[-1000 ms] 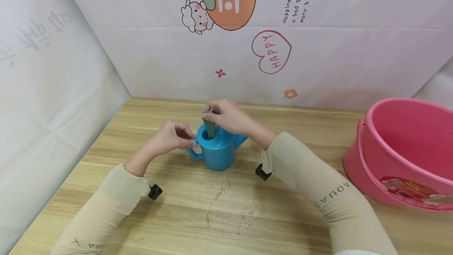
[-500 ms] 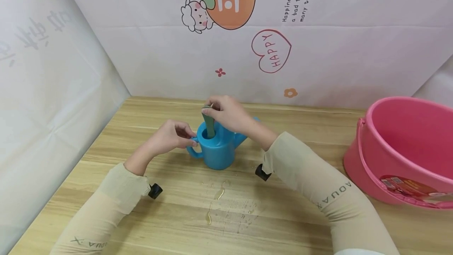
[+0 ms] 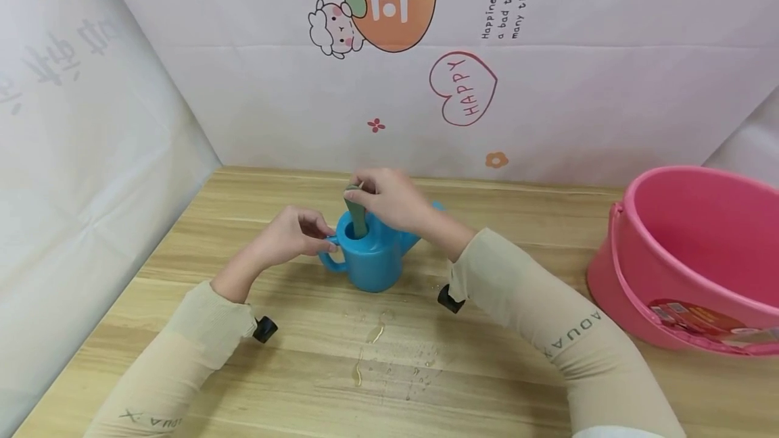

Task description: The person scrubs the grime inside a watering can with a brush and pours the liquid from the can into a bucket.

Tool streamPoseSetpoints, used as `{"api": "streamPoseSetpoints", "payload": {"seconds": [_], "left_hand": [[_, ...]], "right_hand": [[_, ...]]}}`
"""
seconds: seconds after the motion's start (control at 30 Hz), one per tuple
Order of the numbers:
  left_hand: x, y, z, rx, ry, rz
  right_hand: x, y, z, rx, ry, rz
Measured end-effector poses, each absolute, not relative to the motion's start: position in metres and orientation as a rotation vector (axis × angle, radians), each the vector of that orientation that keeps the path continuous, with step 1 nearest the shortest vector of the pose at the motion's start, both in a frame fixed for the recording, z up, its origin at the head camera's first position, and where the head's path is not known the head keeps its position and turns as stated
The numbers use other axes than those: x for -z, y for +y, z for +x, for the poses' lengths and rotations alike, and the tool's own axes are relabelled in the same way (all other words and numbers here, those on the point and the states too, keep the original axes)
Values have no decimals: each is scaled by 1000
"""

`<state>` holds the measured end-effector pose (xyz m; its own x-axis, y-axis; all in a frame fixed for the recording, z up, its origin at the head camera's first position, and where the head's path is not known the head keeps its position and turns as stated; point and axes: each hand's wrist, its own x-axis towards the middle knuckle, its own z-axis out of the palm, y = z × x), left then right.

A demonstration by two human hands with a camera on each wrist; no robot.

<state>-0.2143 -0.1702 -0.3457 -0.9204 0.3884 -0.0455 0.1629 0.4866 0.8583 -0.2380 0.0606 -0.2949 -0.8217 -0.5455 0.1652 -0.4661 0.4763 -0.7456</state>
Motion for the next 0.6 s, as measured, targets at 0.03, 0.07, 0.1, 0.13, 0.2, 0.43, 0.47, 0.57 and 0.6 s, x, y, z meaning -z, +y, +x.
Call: {"api": "streamPoseSetpoints", "payload": {"seconds": [0.03,0.07,0.1,0.13,0.2,0.43,0.47,0.57,0.6], "left_hand": [[346,-170,-214,-1407,2497,470],[346,-170,-213,-1408,2492,465],[347,-170,-213,-1406,2489,465],[347,-170,-213,-1405,2483,467],[347,-169,-213,-1406,2474,469],[345,-171,-213,-1415,2499,481],[345,-172,-214,-1410,2503,486],[345,-173,-214,-1407,2502,489],[345,-173,-214,-1409,2501,489]], "right_hand": [[297,60,-238,1257,2614,-898],[298,61,-237,1246,2611,-899],[299,61,-237,1245,2610,-896],[299,62,-236,1259,2609,-887],[299,63,-235,1305,2611,-877],[301,60,-236,1270,2619,-900],[301,60,-236,1272,2617,-894],[299,59,-235,1350,2610,-871],[298,58,-235,1381,2613,-868]]}}
